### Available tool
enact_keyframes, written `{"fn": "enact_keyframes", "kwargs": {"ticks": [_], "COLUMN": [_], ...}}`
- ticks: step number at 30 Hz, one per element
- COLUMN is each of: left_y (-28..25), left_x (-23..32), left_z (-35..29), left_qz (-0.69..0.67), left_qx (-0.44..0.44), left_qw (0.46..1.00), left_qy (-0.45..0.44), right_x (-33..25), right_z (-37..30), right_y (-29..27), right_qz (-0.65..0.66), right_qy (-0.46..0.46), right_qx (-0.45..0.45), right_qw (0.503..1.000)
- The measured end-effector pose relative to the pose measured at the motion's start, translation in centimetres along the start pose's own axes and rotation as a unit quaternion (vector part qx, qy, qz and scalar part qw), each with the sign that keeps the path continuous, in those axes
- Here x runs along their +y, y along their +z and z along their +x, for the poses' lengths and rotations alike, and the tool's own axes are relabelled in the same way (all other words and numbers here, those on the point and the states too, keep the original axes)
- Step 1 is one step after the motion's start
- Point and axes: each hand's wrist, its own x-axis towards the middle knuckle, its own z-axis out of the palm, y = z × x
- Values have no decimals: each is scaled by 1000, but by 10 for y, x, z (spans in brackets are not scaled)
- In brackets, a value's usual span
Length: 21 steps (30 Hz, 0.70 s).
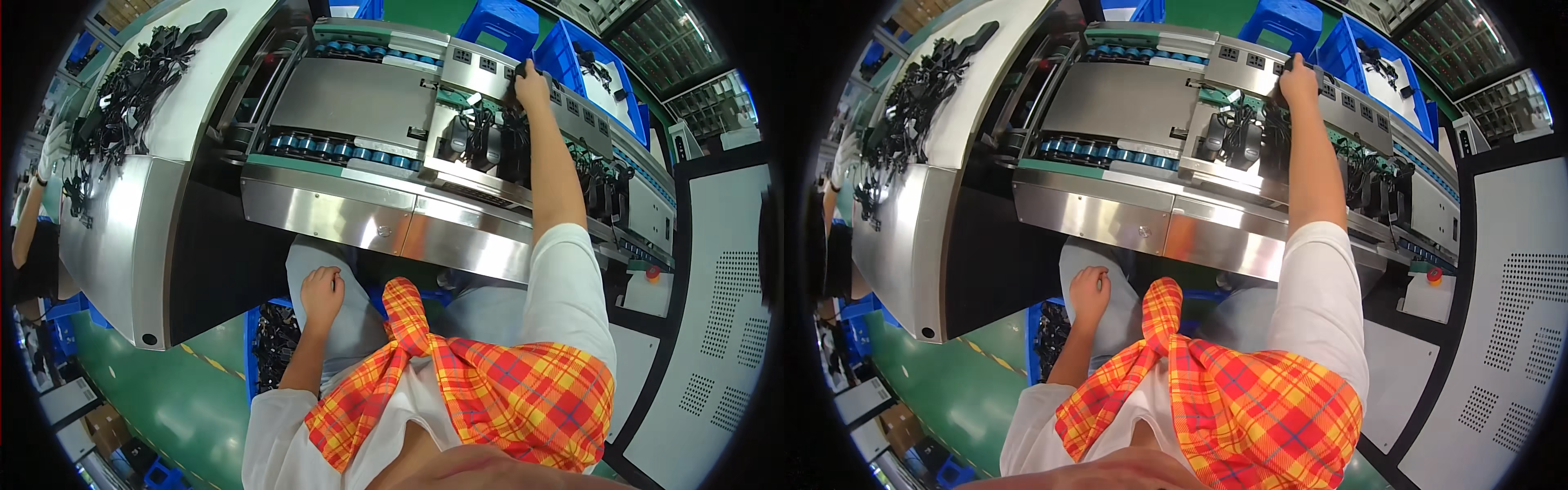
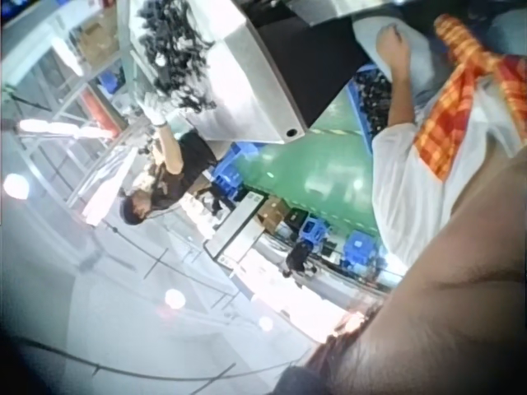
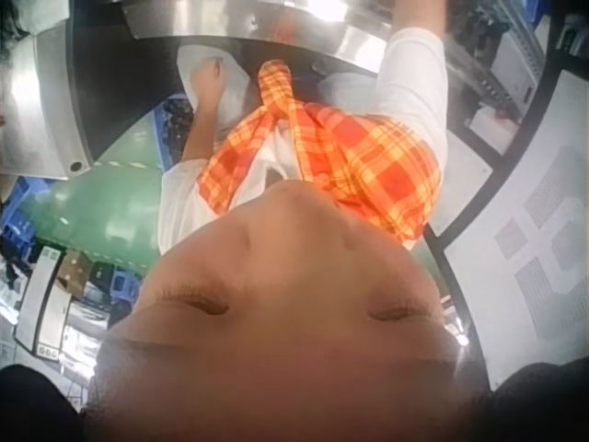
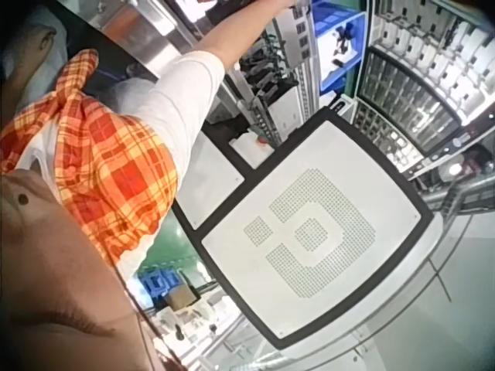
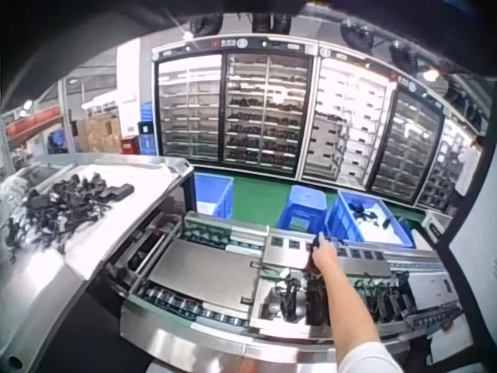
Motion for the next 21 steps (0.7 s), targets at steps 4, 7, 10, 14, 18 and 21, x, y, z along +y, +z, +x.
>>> {"fn": "enact_keyframes", "kwargs": {"ticks": [4,7,10,14,18,21], "left_y": [2,2,0,1,4,6], "left_x": [-2,-3,-1,-4,-3,-3], "left_z": [-2,-1,2,-2,4,4], "left_qz": [-8,-10,-2,2,3,5], "left_qx": [2,5,-11,-11,-5,2], "left_qw": [1000,1000,1000,1000,1000,1000], "left_qy": [-1,4,-6,-10,2,8], "right_x": [1,-15,-14,-13,1,8], "right_z": [-4,-15,-17,-16,-3,-3], "right_y": [-4,-9,1,2,-26,-63], "right_qz": [67,-31,-22,-31,110,195], "right_qy": [43,1,8,13,87,91], "right_qx": [-70,-43,-30,-32,-195,-277], "right_qw": [994,999,999,999,971,936]}}
